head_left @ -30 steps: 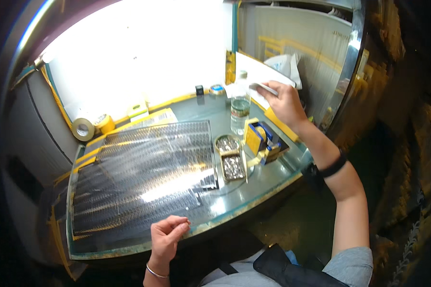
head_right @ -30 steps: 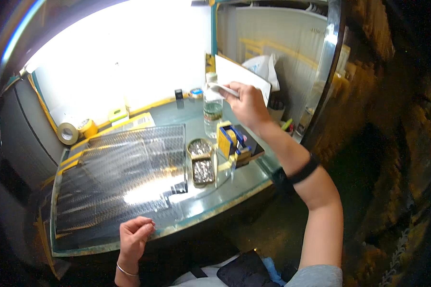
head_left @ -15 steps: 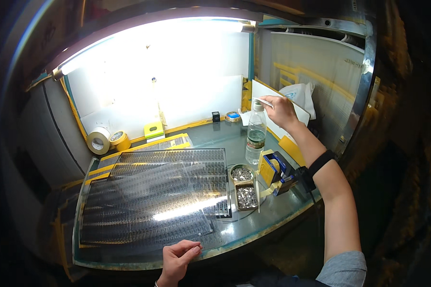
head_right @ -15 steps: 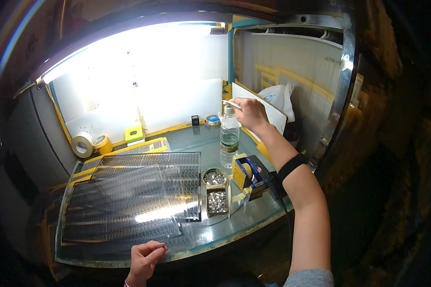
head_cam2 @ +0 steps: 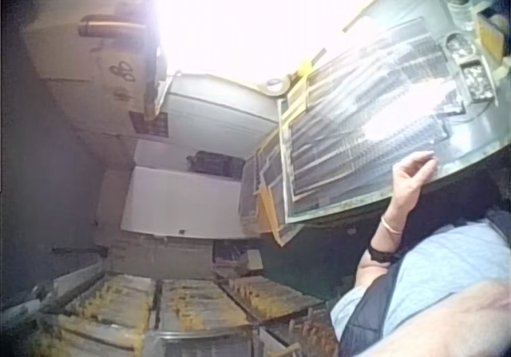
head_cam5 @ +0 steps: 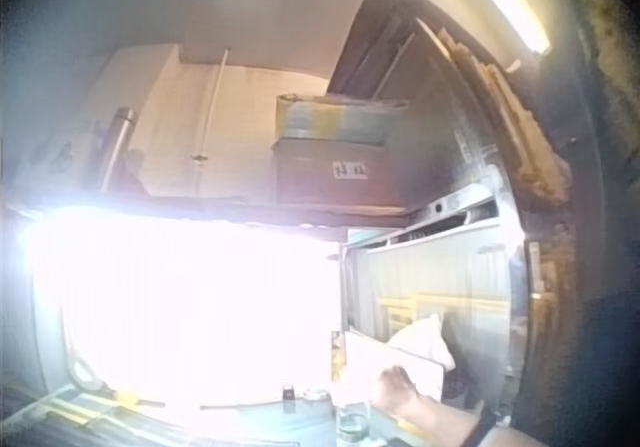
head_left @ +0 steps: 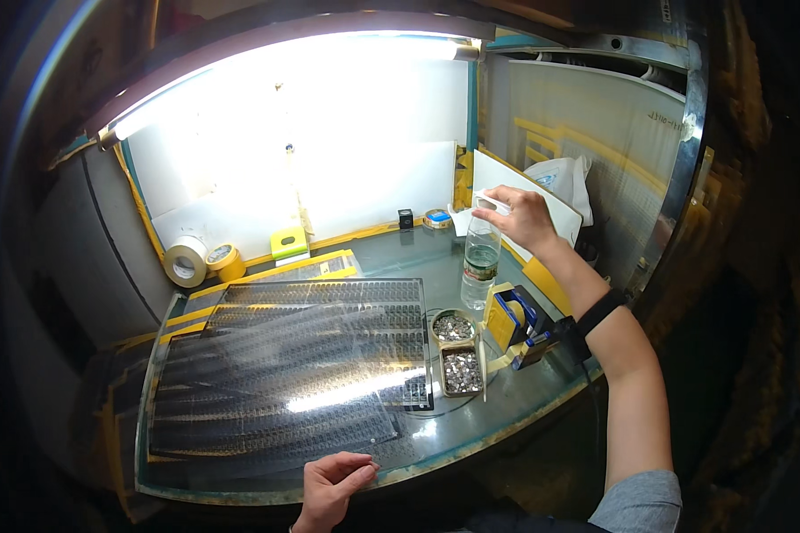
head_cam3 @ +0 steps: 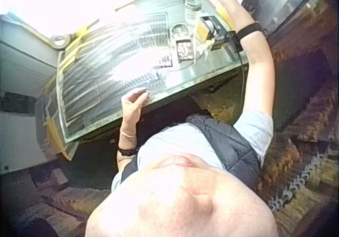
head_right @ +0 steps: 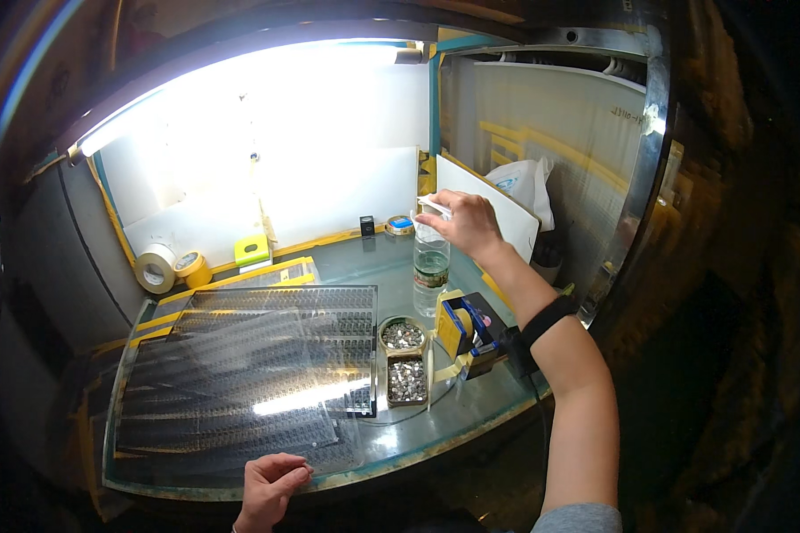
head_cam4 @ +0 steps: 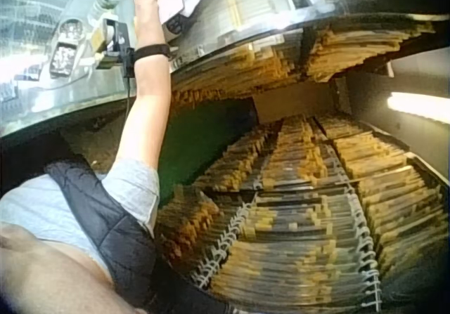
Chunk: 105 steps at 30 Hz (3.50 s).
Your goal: The person is carefully aligning and assembling small metal components onto a larger metal sheet using a small brush-like tool.
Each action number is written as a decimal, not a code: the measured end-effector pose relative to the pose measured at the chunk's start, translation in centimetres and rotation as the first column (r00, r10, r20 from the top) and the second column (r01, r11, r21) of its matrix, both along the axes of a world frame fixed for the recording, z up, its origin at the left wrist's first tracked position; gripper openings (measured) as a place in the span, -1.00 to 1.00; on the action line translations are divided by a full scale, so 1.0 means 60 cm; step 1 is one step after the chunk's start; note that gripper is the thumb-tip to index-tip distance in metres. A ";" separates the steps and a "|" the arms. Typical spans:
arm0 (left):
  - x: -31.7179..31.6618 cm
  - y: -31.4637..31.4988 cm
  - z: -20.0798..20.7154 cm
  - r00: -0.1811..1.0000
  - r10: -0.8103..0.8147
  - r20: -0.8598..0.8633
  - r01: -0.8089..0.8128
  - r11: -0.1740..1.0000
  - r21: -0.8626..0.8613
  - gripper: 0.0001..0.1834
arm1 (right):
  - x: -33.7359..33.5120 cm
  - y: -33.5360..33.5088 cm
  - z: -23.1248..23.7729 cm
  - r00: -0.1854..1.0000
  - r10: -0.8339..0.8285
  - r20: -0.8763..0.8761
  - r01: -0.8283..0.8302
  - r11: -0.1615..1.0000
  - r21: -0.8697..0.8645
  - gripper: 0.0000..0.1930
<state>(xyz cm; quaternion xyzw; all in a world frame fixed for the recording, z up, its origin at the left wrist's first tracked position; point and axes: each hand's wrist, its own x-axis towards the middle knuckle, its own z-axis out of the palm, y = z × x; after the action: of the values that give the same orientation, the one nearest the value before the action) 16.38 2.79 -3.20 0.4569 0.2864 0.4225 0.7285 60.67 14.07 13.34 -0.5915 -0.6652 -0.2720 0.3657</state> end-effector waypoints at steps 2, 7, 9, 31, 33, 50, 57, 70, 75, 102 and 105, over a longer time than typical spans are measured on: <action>-0.001 -0.001 0.003 1.000 0.004 0.026 -0.004 1.000 -0.003 -0.85 | -0.012 0.013 -0.011 0.972 -0.063 -0.228 0.059 0.998 -0.023 -0.62; 0.001 0.003 -0.004 0.999 0.022 -0.029 -0.022 1.000 -0.004 -0.87 | 0.062 0.055 -0.026 0.937 0.078 -0.341 -0.001 0.975 0.222 -0.63; 0.000 0.007 -0.014 1.000 0.010 -0.010 -0.010 1.000 0.001 -0.84 | 0.106 0.037 0.001 0.786 0.261 -0.561 -0.039 0.926 0.376 -0.68; -0.002 0.010 -0.021 0.999 0.014 0.046 -0.017 0.999 0.047 -0.84 | 0.156 -0.049 0.075 -0.475 0.820 -0.319 0.392 0.522 0.758 -0.49; -0.003 0.007 -0.020 0.999 0.014 0.036 -0.015 0.999 0.037 -0.84 | 0.173 -0.038 0.073 -0.432 0.829 -0.355 0.359 0.519 0.776 -0.50; 0.006 0.013 0.005 1.000 0.017 -0.012 -0.017 0.999 0.039 -0.85 | 0.001 0.025 -0.003 0.960 0.118 -0.252 -0.086 0.987 0.133 -0.64; -0.001 -0.004 0.001 0.999 0.035 0.000 -0.035 0.994 0.103 -0.84 | -0.017 -0.007 -0.005 0.973 0.097 -0.209 -0.099 0.995 0.001 -0.69; 0.018 -0.015 0.046 0.995 -0.099 0.002 0.098 0.983 -0.157 -0.62 | -0.227 -0.216 -0.070 0.851 0.498 -0.164 -0.511 0.858 -0.045 -0.71; 0.033 -0.026 0.045 0.981 -0.188 0.045 0.193 0.961 -0.197 -0.63 | -0.338 -0.309 -0.202 0.694 0.549 -0.466 -0.669 0.731 -0.135 -0.62; 0.039 -0.035 0.084 0.956 -0.261 0.135 0.294 0.859 -0.420 -0.63 | -0.364 -0.309 -0.295 0.175 0.472 -0.864 -0.664 0.705 0.251 -0.88; 0.044 -0.035 0.083 0.969 -0.214 0.124 0.246 0.893 -0.376 -0.67 | -0.354 -0.305 -0.289 -0.115 0.422 -0.900 -0.577 0.709 0.406 -0.82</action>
<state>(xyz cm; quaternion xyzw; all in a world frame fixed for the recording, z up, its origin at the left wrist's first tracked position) 19.05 0.67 1.75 0.3169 0.2792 0.2859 0.8602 39.43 -4.24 -3.99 -0.3387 -0.4442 0.3788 0.7379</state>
